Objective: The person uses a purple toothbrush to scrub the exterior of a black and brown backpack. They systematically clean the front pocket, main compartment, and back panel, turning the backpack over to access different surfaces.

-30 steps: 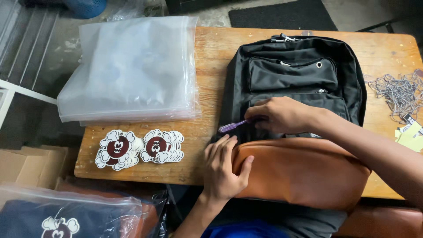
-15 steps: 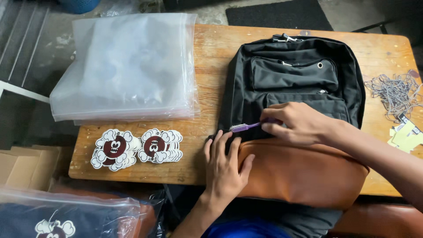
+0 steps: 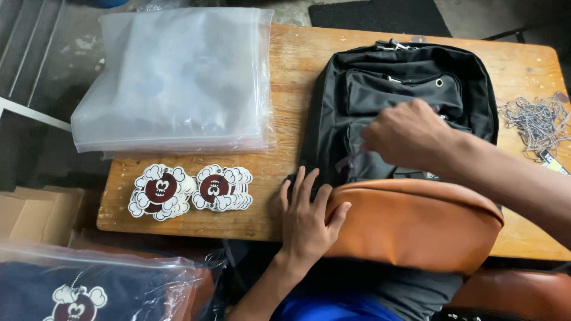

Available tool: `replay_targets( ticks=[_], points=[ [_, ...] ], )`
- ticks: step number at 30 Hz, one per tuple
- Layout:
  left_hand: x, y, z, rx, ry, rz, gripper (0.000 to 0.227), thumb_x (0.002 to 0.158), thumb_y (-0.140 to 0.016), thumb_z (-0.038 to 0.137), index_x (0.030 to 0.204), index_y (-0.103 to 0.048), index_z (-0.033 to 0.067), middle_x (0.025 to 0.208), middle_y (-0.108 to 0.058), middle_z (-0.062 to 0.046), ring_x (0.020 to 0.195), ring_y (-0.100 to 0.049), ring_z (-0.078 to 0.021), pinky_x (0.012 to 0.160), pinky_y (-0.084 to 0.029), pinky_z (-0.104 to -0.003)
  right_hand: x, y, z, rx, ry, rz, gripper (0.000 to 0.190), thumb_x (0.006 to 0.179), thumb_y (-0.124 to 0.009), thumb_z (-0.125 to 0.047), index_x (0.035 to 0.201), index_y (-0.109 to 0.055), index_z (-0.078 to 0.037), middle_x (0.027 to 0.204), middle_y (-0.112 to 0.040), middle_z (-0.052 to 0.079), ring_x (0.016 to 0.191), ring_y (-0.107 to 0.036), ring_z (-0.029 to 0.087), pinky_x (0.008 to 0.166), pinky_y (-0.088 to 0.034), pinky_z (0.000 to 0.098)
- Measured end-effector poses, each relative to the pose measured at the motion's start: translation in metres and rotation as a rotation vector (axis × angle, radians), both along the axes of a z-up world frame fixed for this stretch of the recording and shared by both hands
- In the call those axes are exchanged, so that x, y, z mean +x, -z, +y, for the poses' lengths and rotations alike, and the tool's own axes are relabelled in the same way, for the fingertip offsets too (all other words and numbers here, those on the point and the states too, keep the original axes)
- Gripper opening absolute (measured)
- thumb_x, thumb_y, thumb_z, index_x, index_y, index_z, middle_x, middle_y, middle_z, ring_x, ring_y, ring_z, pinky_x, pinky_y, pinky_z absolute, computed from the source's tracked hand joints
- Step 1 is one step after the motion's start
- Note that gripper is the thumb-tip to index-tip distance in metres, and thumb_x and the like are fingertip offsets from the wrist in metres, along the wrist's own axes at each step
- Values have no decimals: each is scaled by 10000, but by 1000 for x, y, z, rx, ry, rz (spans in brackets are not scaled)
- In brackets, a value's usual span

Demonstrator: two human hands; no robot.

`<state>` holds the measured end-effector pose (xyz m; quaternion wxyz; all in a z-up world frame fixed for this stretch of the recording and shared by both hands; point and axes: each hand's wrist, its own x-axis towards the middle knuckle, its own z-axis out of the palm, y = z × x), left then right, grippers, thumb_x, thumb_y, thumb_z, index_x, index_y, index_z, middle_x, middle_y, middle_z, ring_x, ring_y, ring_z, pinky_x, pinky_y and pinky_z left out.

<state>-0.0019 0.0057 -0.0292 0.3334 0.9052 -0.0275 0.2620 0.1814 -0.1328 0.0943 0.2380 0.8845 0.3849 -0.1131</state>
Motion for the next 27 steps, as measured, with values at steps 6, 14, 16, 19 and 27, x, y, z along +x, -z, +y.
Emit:
replay_targets(
  ticks=[6,14,16,19,27],
  points=[
    [-1,0,-1,14,-16,-1,407,932,-638,467,1049,-617,78,1265,-586,-208,1308,-534,-461,1057,-323,-636,-6,-6,11,6,-3,6,249,842,-557,-370,671,-726,-305,680,-722,32,748,-749,293,703,-585,426],
    [1,-5,1,-14,4,44,403,935,-627,470,1027,-624,77,1262,-579,-198,1288,-535,-461,1047,-326,-647,28,10,-7,46,19,-86,248,899,-517,-359,780,-729,-309,713,-727,-6,751,-755,257,724,-596,401],
    [5,-5,3,-27,12,62,401,926,-635,465,1010,-624,74,1245,-577,-189,1271,-541,-458,1041,-330,-645,28,17,-10,126,-10,-119,223,904,-539,-358,791,-716,-283,705,-717,11,708,-747,280,695,-595,417],
    [10,-3,6,-7,13,81,415,889,-627,532,942,-632,120,1201,-567,-123,1231,-557,-409,1030,-345,-611,14,13,-17,192,26,-68,244,935,-541,-342,800,-719,-246,711,-718,34,692,-741,316,679,-584,432],
    [23,-15,-10,99,-56,149,452,804,-646,528,880,-617,83,1043,-552,-131,1035,-601,-373,1030,-365,-553,25,19,-41,203,108,-103,263,953,-513,-430,904,-716,-270,750,-741,39,741,-755,316,714,-603,467]
  ],
)
